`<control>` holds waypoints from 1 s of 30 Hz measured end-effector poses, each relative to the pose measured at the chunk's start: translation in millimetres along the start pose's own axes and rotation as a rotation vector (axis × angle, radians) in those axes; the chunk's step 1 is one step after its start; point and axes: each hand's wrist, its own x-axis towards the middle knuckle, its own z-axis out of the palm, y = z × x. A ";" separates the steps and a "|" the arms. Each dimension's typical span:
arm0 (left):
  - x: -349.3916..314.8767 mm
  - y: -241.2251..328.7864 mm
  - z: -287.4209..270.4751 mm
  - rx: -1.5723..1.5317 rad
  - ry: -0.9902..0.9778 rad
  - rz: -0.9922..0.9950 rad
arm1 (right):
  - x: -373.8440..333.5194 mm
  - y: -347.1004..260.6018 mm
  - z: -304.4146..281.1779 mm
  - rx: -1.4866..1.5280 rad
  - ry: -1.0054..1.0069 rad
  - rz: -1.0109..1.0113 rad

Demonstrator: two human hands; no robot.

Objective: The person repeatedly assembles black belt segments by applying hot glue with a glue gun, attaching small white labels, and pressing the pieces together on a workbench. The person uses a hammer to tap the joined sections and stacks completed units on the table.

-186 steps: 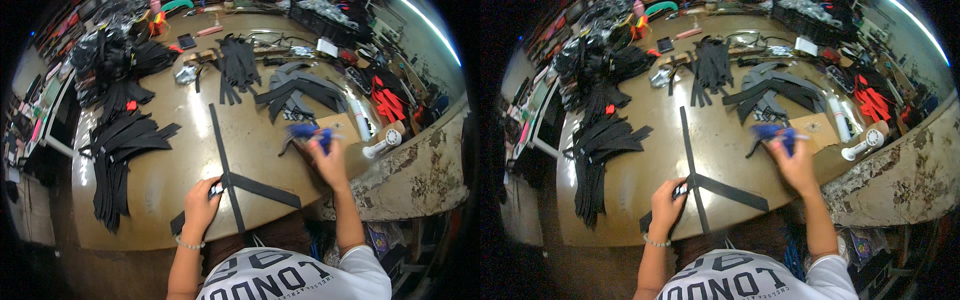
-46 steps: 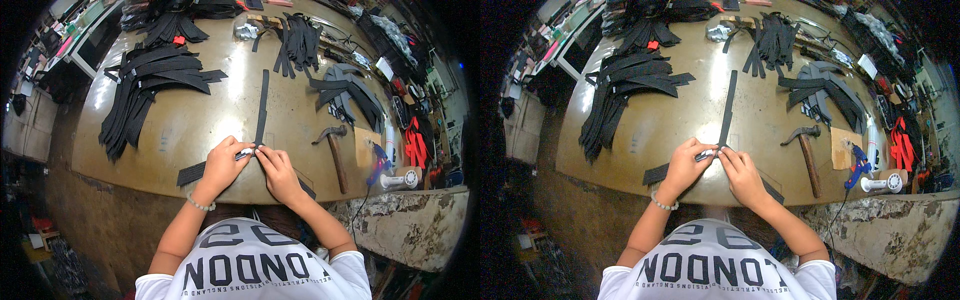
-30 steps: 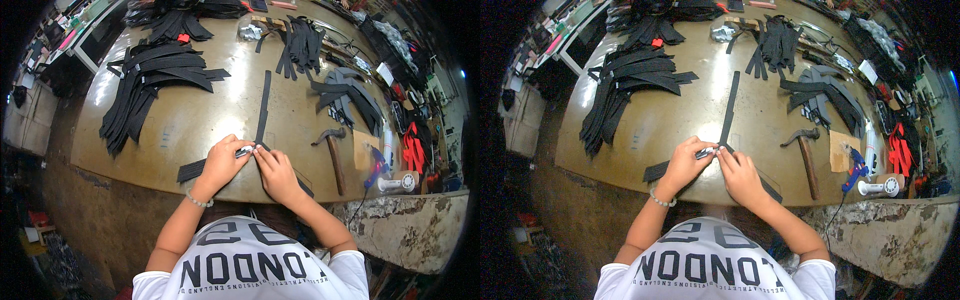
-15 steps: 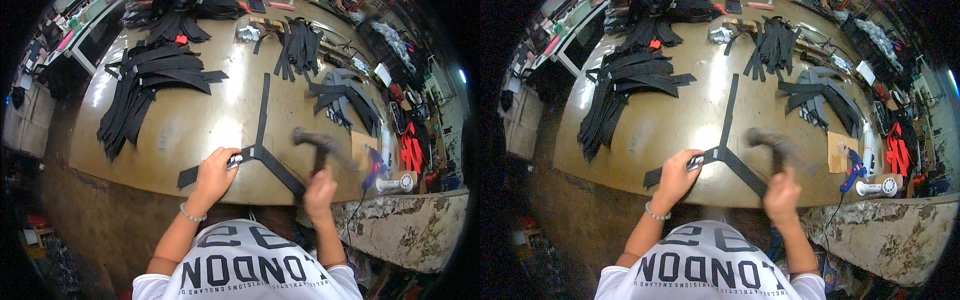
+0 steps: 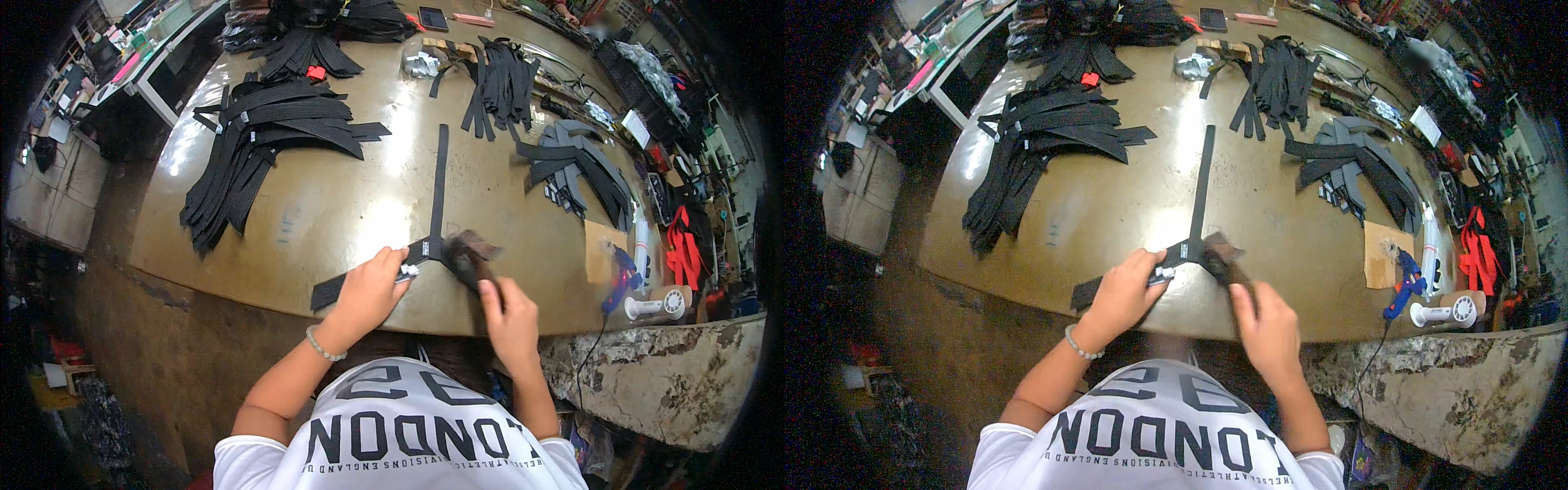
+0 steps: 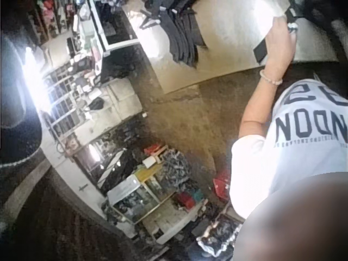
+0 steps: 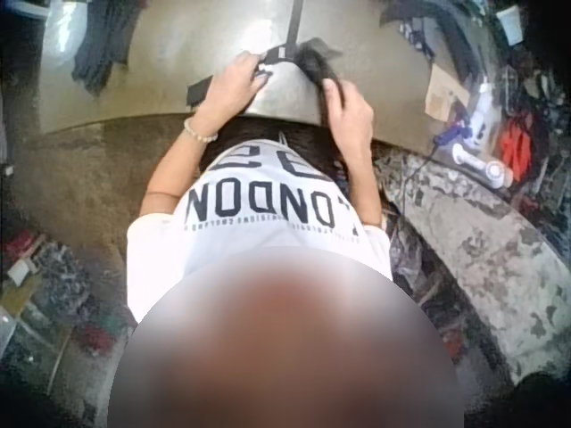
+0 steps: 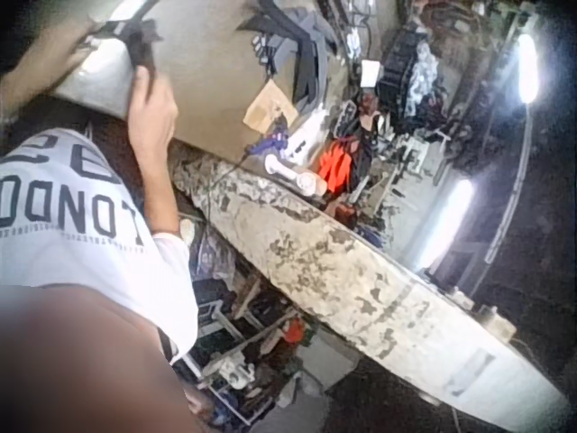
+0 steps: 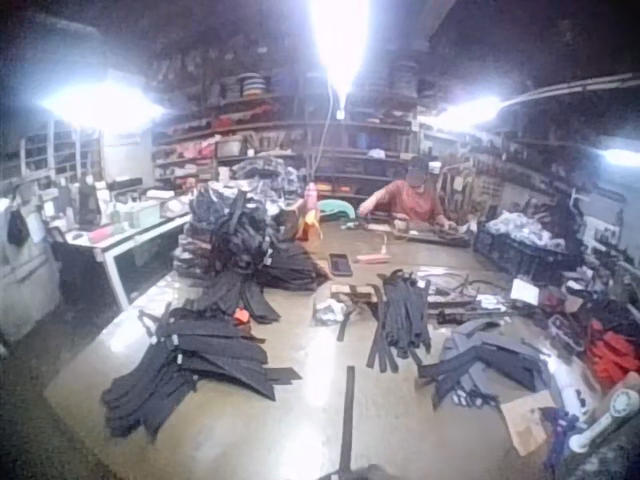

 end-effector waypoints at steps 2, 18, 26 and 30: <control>0.2 0.5 2.5 0.123 -0.082 0.056 | 0.9 27.6 -4.2 -0.057 0.264 -0.076; -0.7 62.2 1.7 -0.494 0.059 -0.066 | 52.7 -7.1 34.6 1.098 -0.271 0.045; 4.1 33.3 25.7 -0.409 -0.068 0.051 | 52.8 -8.5 32.8 0.922 -0.412 0.152; 0.0 32.1 33.2 -0.466 -0.163 0.155 | 55.7 6.7 38.3 0.836 -0.440 0.288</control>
